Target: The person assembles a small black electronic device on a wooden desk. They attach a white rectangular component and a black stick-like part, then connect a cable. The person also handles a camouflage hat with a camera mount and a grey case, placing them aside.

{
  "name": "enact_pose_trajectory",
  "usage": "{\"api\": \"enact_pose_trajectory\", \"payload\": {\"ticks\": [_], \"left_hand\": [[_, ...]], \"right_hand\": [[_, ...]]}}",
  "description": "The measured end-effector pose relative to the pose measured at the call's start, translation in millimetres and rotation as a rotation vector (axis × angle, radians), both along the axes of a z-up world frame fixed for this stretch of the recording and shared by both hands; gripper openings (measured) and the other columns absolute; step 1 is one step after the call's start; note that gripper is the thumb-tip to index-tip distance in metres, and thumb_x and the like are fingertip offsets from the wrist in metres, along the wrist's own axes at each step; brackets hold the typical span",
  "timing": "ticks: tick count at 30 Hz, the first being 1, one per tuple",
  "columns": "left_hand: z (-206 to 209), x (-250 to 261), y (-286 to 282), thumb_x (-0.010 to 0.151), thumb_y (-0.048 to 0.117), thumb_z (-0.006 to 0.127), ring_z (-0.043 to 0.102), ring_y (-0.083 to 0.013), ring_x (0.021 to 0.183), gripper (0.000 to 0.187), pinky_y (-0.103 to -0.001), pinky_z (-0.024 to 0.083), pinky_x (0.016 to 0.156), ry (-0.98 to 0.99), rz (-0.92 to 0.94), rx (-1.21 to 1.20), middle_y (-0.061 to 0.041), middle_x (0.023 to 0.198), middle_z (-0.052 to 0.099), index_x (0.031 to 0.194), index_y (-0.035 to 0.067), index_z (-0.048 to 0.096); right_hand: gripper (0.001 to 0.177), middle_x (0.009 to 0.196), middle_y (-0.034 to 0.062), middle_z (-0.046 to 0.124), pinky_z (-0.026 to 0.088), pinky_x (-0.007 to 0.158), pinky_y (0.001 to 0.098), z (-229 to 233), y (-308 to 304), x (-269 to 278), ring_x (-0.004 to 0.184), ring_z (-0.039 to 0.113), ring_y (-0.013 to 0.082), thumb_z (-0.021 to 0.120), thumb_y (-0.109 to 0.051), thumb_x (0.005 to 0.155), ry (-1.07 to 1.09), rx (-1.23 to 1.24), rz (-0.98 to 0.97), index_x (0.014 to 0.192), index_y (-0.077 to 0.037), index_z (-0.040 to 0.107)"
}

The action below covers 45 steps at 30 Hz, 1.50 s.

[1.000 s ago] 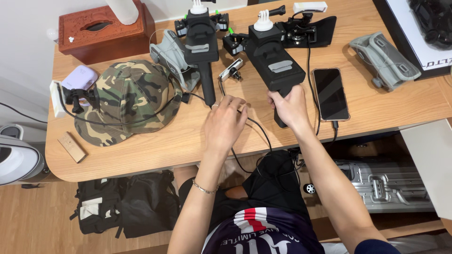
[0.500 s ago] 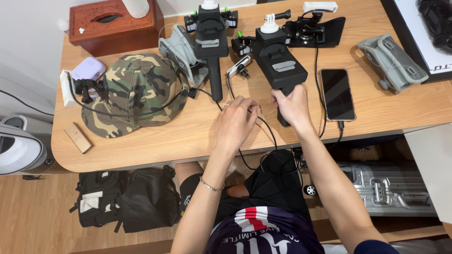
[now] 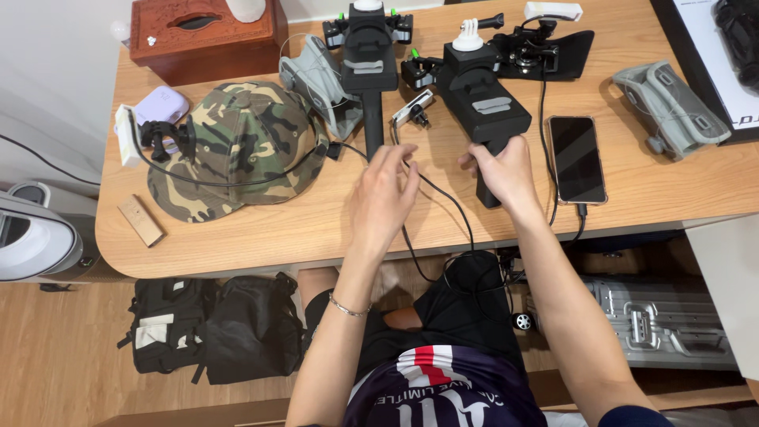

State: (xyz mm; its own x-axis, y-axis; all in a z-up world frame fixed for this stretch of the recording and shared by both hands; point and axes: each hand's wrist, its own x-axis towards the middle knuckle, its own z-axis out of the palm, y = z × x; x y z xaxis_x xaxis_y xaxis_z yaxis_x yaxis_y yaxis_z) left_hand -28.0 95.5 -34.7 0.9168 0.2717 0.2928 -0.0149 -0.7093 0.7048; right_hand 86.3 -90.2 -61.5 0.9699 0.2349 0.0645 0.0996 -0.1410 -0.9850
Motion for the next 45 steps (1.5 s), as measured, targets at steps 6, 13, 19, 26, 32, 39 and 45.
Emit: {"api": "enact_pose_trajectory", "payload": {"ticks": [6, 13, 19, 26, 32, 39, 45], "left_hand": [[-6, 3, 29, 0.095, 0.013, 0.070, 0.072, -0.0190, 0.086, 0.034, -0.033, 0.060, 0.073, -0.214, 0.112, -0.060, -0.009, 0.109, 0.068, 0.127, 0.003, 0.061], [-8, 11, 33, 0.097, 0.018, 0.070, 0.072, -0.0142, 0.081, 0.024, -0.028, 0.061, 0.071, -0.047, 0.095, -0.148, -0.007, 0.107, 0.069, 0.115, 0.003, 0.065], [-9, 2, 6, 0.095, 0.024, 0.071, 0.072, -0.0132, 0.083, 0.026, -0.031, 0.059, 0.069, 0.025, 0.028, -0.097, -0.003, 0.105, 0.070, 0.114, 0.006, 0.068], [0, -7, -2, 0.094, 0.025, 0.071, 0.072, -0.0159, 0.087, 0.023, -0.034, 0.058, 0.073, 0.012, -0.010, -0.091, -0.002, 0.108, 0.071, 0.111, 0.010, 0.069], [12, -6, -8, 0.095, 0.023, 0.069, 0.073, -0.0158, 0.089, 0.024, -0.035, 0.058, 0.074, -0.002, -0.029, -0.094, -0.002, 0.109, 0.070, 0.116, 0.011, 0.068], [33, 4, -27, 0.096, 0.022, 0.068, 0.073, -0.0163, 0.085, 0.028, -0.035, 0.058, 0.072, -0.016, -0.085, -0.131, -0.001, 0.111, 0.070, 0.122, 0.012, 0.064], [39, 17, -49, 0.097, 0.023, 0.068, 0.073, -0.0160, 0.088, 0.029, -0.035, 0.059, 0.072, -0.100, -0.146, -0.088, -0.001, 0.113, 0.070, 0.123, 0.012, 0.063]], "right_hand": [[0.022, 0.093, 0.0143, 0.073, 0.058, 0.070, 0.0284, 11, -7, -11, 0.083, 0.074, 0.0217, 0.074, -0.010, 0.092, -0.044, -0.177, -0.042, 0.103, 0.008, 0.065], [0.029, 0.123, 0.0137, 0.055, 0.060, 0.086, 0.0291, 8, -14, -34, 0.102, 0.072, 0.0168, 0.069, -0.018, 0.104, -0.264, -0.243, -0.026, 0.112, 0.009, 0.064], [0.029, 0.122, 0.0121, 0.048, 0.056, 0.079, 0.0316, -1, 2, -39, 0.088, 0.067, 0.0173, 0.061, -0.012, 0.109, -0.289, -0.115, -0.083, 0.127, 0.008, 0.052], [0.029, 0.122, 0.0118, 0.048, 0.056, 0.078, 0.0309, -2, 4, -24, 0.089, 0.066, 0.0176, 0.062, -0.012, 0.108, -0.295, -0.090, -0.099, 0.127, 0.008, 0.051], [0.029, 0.122, 0.0127, 0.048, 0.057, 0.079, 0.0311, -2, -4, -14, 0.090, 0.068, 0.0187, 0.062, -0.013, 0.109, -0.300, -0.102, -0.101, 0.127, 0.007, 0.052], [0.043, 0.135, 0.0171, 0.047, 0.062, 0.085, 0.0304, 7, -7, -3, 0.112, 0.067, 0.0252, 0.062, -0.020, 0.107, -0.286, -0.117, -0.102, 0.138, 0.006, 0.049], [0.053, 0.134, 0.0193, 0.055, 0.050, 0.104, 0.0430, 23, -46, -5, 0.122, 0.061, 0.0320, 0.068, -0.034, 0.101, -0.304, -0.471, -0.013, 0.137, 0.004, 0.058]]}}
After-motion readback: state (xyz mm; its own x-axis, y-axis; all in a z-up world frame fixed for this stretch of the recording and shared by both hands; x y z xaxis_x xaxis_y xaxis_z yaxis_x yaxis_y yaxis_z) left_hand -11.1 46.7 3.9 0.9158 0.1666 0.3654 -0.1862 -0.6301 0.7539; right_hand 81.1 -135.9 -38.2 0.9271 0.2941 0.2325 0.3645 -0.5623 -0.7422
